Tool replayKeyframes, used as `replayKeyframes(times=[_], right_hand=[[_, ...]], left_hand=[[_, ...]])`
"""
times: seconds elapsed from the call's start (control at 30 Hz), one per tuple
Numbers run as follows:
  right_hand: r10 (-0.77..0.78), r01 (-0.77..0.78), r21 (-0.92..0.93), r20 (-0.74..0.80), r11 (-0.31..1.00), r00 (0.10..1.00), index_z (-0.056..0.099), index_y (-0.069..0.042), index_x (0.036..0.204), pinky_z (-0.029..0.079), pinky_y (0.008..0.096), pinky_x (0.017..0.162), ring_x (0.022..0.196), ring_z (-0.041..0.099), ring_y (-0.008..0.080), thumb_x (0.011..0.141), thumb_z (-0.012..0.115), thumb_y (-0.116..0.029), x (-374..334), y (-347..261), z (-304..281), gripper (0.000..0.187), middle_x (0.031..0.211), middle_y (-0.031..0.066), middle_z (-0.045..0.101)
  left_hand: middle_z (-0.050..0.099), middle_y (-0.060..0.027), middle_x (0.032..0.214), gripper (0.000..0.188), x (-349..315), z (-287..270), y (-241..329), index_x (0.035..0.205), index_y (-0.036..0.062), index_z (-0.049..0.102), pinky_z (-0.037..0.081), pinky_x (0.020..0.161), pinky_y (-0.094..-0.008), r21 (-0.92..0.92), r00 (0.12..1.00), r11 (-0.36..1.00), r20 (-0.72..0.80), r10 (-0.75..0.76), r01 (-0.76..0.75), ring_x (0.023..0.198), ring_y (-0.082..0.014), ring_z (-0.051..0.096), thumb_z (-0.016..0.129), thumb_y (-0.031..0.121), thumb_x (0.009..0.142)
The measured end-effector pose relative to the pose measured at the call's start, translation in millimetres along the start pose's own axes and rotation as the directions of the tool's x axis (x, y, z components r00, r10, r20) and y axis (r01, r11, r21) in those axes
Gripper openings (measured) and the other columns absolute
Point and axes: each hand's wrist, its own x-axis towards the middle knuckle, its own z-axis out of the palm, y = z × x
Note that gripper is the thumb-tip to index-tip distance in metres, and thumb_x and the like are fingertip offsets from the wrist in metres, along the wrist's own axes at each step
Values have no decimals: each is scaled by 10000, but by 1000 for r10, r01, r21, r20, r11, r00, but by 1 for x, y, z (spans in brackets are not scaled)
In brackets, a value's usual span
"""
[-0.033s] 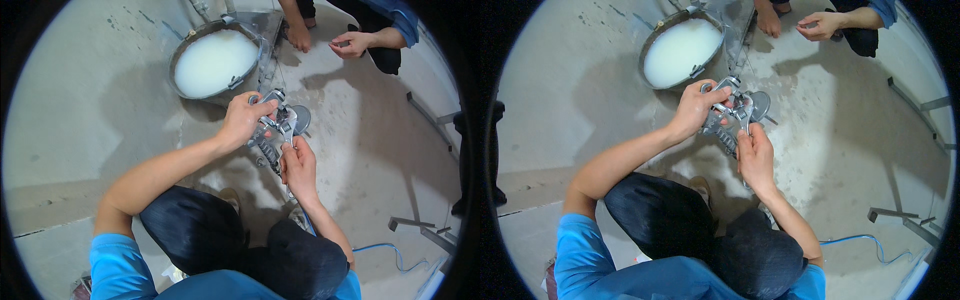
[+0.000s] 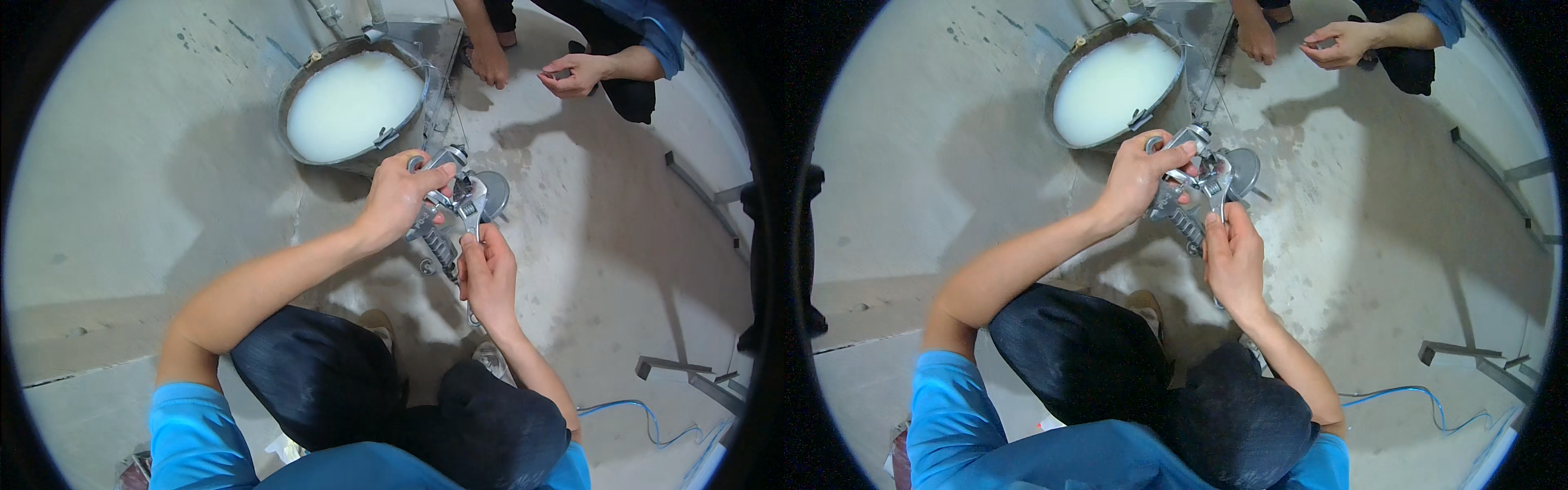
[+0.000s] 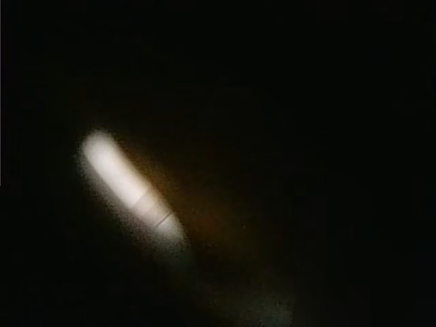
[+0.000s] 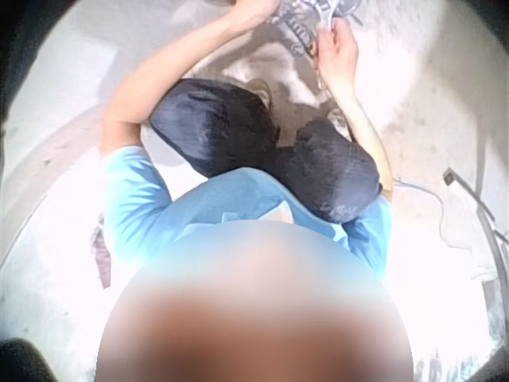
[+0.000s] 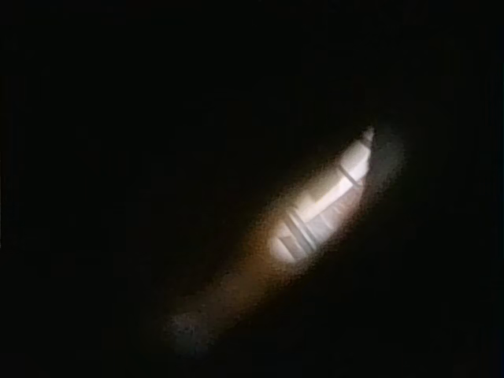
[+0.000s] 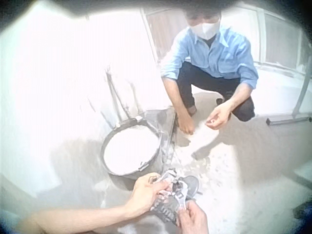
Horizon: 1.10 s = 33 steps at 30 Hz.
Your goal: The person assembles a spray gun using a bucket of white liquid and an adjustable wrench. They attach the cup, connect the air hose, and tighten fittings while a second person observes.
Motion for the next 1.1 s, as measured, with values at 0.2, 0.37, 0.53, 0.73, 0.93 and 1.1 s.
replayKeyframes(times=[0.2, 0.37, 0.53, 0.73, 0.93, 1.1], right_hand=[[122, -134, 76, 141, 988, 982, 520, -31, 951, 377, 307, 406, 442, 502, 114, 1060, 498, -188, 10, 3, -18, 192, 626, 63, 572], [176, -168, -80, 96, 982, 980, 535, -29, 939, 376, 281, 400, 415, 480, 110, 1052, 511, -180, -12, 4, -24, 190, 608, 45, 555], [257, -264, 33, 147, 964, 955, 590, -19, 944, 355, 259, 381, 384, 450, 107, 1033, 532, -183, -21, 4, -74, 196, 585, 34, 549], [296, -320, 46, 276, 946, 914, 611, -10, 932, 316, 243, 355, 357, 412, 93, 1022, 545, -222, -15, -10, -128, 239, 555, 42, 530], [214, -224, 27, 197, 974, 957, 618, -7, 920, 309, 244, 351, 334, 404, 100, 1011, 554, -217, -17, -41, -133, 237, 545, 45, 534], [327, -329, -66, 400, 942, 856, 623, -2, 910, 319, 250, 354, 348, 422, 96, 1010, 557, -208, -6, -51, -121, 238, 557, 47, 546]], left_hand=[[692, -96, 833, 243, 2, -4, -3, 923, -16, 633, 528, 536, -279, 146, 1000, 989, 22, 3, -7, 629, -128, 635, 711, 210, 963], [691, -85, 854, 248, 5, -9, -10, 945, -15, 628, 532, 553, -275, 202, 1000, 979, 5, -13, 12, 633, -122, 642, 708, 219, 971], [692, -68, 867, 246, 8, -26, -3, 993, -12, 643, 544, 582, -261, 179, 991, 984, 136, -19, -5, 665, -111, 655, 714, 222, 970], [692, -62, 899, 238, 2, -16, -4, 1017, -9, 663, 545, 596, -248, 104, 946, 991, 304, -112, 84, 683, -96, 652, 722, 216, 965], [689, -45, 894, 236, 6, -12, 1, 1001, 2, 670, 549, 631, -236, 188, 952, 982, 299, -57, 0, 699, -72, 636, 721, 230, 967], [671, -24, 804, 259, 2, -2, -7, 1016, 11, 669, 523, 602, -246, 263, 944, 963, 327, -41, -49, 666, -73, 641, 727, 258, 965]])
